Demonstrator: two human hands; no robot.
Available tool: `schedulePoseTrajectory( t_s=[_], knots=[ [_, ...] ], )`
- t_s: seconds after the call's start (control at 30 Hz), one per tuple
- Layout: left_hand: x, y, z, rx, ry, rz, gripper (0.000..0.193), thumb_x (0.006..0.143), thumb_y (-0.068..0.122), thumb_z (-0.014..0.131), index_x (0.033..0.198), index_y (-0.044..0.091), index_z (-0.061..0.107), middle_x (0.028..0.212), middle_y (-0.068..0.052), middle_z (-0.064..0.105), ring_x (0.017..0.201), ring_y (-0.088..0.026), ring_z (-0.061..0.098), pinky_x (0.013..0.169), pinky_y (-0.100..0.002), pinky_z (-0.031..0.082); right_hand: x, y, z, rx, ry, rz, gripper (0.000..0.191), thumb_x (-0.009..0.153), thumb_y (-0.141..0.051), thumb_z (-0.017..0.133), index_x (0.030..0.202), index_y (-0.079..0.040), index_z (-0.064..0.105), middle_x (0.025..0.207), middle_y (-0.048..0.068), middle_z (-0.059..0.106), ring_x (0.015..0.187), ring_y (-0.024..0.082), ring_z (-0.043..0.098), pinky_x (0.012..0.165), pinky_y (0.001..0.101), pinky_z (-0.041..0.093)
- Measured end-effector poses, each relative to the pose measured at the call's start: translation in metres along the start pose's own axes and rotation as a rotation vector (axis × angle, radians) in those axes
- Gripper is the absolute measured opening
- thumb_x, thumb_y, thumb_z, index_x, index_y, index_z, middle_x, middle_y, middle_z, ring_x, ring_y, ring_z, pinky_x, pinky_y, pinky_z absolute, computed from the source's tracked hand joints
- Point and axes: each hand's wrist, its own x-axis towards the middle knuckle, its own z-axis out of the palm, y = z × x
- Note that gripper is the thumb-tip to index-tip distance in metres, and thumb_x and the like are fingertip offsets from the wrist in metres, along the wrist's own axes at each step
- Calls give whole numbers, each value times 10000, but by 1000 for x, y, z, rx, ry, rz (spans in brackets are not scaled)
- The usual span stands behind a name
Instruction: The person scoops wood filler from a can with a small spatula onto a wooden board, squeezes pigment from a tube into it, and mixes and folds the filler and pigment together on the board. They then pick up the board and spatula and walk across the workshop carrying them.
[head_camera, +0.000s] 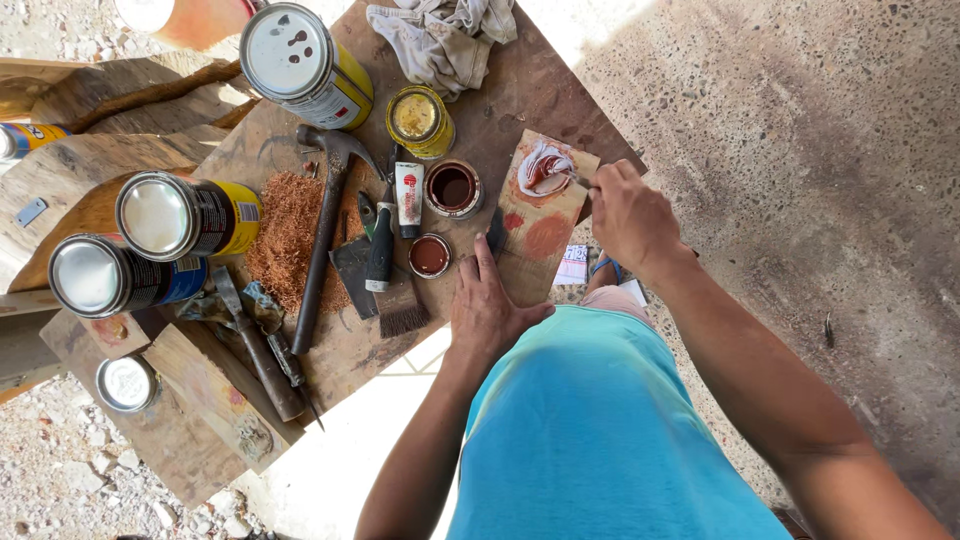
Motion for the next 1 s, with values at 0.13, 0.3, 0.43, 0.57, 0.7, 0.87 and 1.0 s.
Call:
schedulePoseTrajectory(
  t_s=[0.13, 0.3, 0.43, 0.57, 0.7, 0.87, 1.0],
  knots=[
    [-2, 0, -2, 8, 7, 22, 1464, 555, 540, 965, 1572, -45, 88, 1326, -284, 456, 1203, -441, 506, 1010, -499, 467, 6, 4, -15, -8, -138, 132, 258, 1116, -228, 454, 1203, -33, 599, 1084, 148, 635, 825, 286, 709, 721, 397, 631],
    [-7, 6, -10, 49, 28, 45, 1454, 544, 518, 975, 1564, -33, 96, 1335, -290, 458, 1207, -454, 505, 994, -505, 473, 17, -12, -35, -199, 21, -101, 244, 1033, -187, 527, 1187, -91, 690, 1118, 128, 639, 900, 262, 709, 816, 419, 602],
    [-11, 11, -16, 43, 2, 24, 1454, 566, 515, 965, 1585, -26, 81, 1333, -289, 464, 1209, -448, 503, 1007, -503, 470, 13, -29, -49, -518, -20, -360, 269, 910, -108, 624, 1153, -89, 736, 1200, 167, 616, 967, 250, 693, 788, 380, 627],
    [-12, 11, -19, 50, 20, 31, 1429, 579, 514, 958, 1576, -28, 89, 1353, -290, 459, 1225, -440, 499, 993, -500, 476, 8, -31, -60, -444, -165, -198, 279, 927, -61, 622, 1179, -104, 735, 1101, 117, 622, 957, 244, 702, 820, 410, 628],
    [-13, 9, -20, 59, 27, 54, 1426, 575, 532, 955, 1573, -25, 103, 1362, -286, 463, 1234, -436, 499, 997, -495, 475, 6, -22, -58, -325, -65, -174, 281, 930, -69, 602, 1172, -115, 738, 1099, 115, 620, 914, 263, 703, 817, 425, 619],
    [-12, 10, -20, 53, 28, 59, 1431, 575, 547, 951, 1578, -29, 107, 1352, -277, 474, 1232, -435, 501, 1004, -491, 469, 0, -14, -36, 13, 7, -170, 222, 1034, -119, 531, 1142, -44, 710, 1146, 154, 628, 888, 310, 717, 819, 437, 613],
    [-10, 11, -19, 77, -35, 0, 1445, 575, 561, 940, 1586, -26, 90, 1336, -268, 478, 1232, -425, 505, 1016, -475, 470, -9, -14, -5, 25, 36, -11, 251, 1027, -186, 538, 1156, 4, 637, 1081, 197, 623, 848, 336, 711, 787, 451, 614]
  ],
)
